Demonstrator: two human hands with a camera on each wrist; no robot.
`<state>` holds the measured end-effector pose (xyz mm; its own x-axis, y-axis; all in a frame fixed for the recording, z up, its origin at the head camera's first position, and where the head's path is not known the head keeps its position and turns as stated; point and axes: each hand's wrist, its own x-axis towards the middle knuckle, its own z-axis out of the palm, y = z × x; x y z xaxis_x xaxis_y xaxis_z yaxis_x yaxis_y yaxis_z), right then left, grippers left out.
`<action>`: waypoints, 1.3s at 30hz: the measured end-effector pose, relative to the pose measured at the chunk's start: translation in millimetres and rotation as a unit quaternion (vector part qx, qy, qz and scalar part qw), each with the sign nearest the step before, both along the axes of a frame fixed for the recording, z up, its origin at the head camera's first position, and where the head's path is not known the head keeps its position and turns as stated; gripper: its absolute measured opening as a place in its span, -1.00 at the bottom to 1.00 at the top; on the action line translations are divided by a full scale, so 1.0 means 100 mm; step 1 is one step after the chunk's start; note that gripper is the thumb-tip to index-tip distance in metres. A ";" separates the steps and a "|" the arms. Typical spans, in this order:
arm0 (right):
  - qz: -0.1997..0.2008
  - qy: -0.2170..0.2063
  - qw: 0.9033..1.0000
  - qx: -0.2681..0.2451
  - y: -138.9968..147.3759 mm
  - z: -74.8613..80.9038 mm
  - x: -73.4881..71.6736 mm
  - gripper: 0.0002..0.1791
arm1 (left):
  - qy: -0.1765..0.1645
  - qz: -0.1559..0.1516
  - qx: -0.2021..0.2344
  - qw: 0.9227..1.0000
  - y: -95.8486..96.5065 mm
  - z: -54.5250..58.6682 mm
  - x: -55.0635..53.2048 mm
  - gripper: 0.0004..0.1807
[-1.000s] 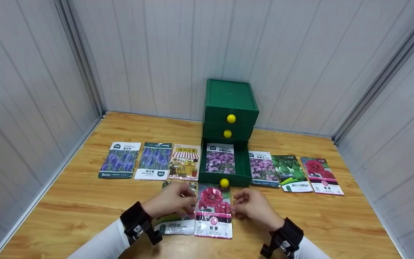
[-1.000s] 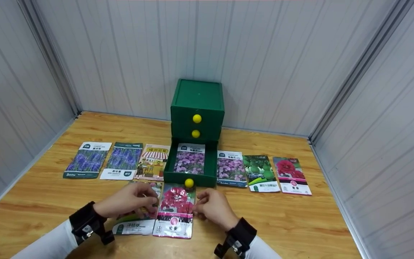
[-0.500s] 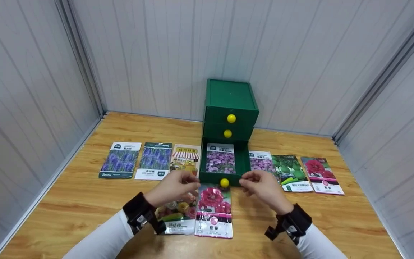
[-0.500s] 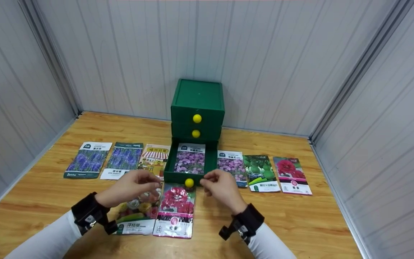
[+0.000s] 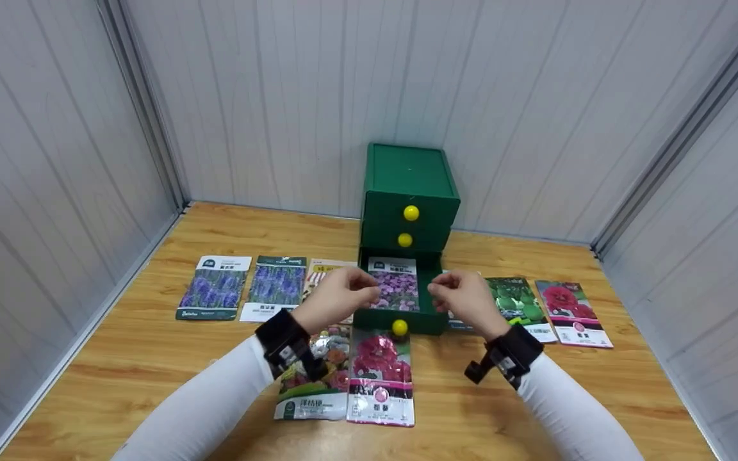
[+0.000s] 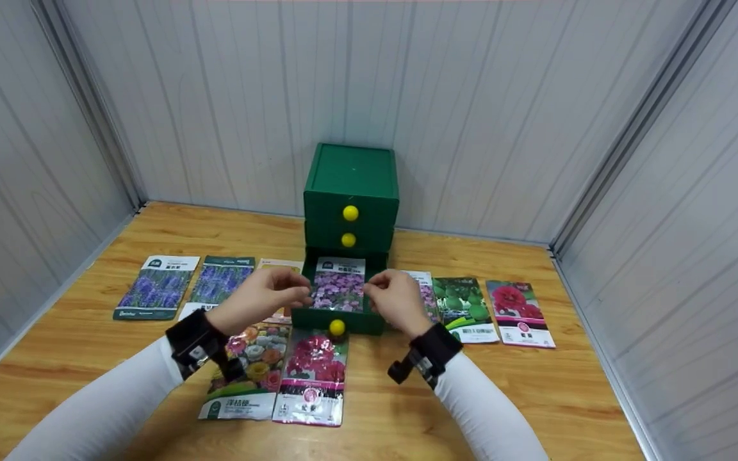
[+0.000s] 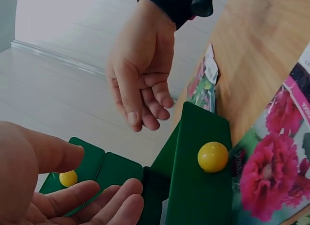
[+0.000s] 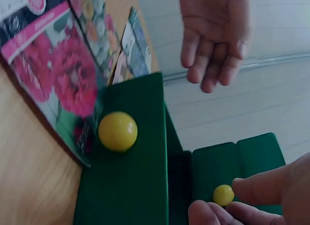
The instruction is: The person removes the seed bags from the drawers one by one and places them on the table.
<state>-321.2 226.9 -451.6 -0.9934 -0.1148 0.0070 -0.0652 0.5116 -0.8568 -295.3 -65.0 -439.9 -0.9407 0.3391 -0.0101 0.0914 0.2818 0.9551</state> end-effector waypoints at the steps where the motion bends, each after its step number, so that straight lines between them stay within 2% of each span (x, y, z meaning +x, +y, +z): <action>1: -0.003 0.001 1.000 0.011 0.00 0.00 -0.03 -0.79 | 0.002 0.000 -0.009 1.000 0.03 0.02 -0.02 -0.68; 8: -0.004 -0.001 0.998 0.066 -0.05 -0.02 -0.24 -0.74 | 0.015 0.014 -0.079 0.997 0.23 0.07 -0.24 -0.57; 14: -0.005 -0.015 0.993 0.116 -0.14 -0.05 -0.36 -0.66 | -0.014 0.028 -0.119 0.992 0.37 0.03 -0.42 -0.40; 17: -0.003 -0.015 0.991 0.136 -0.17 -0.08 -0.40 -0.64 | -0.012 0.027 -0.151 0.988 0.42 0.01 -0.49 -0.40; 20: 0.001 -0.004 0.987 0.161 -0.20 -0.10 -0.44 -0.62 | 0.002 0.024 -0.179 0.984 0.45 -0.01 -0.55 -0.53; 24: 0.006 0.011 0.980 0.200 -0.23 -0.12 -0.48 -0.61 | -0.010 0.021 -0.180 0.983 0.48 -0.06 -0.60 -0.66; 31: 0.014 0.031 0.970 0.242 -0.30 -0.14 -0.56 -0.56 | -0.023 0.009 -0.181 0.983 0.52 -0.13 -0.66 -0.51; 36: 0.018 0.013 0.963 0.269 -0.36 -0.15 -0.59 -0.64 | -0.068 0.000 -0.188 0.980 0.57 -0.20 -0.80 -0.64; 37: 0.018 0.008 0.961 0.274 -0.37 -0.15 -0.60 -0.69 | -0.067 -0.005 -0.186 0.980 0.57 -0.37 -0.93 -0.64; 39: 0.019 -0.003 0.959 0.281 -0.39 -0.16 -0.62 -0.81 | -0.079 -0.007 -0.190 0.979 0.58 -0.38 -0.96 -0.66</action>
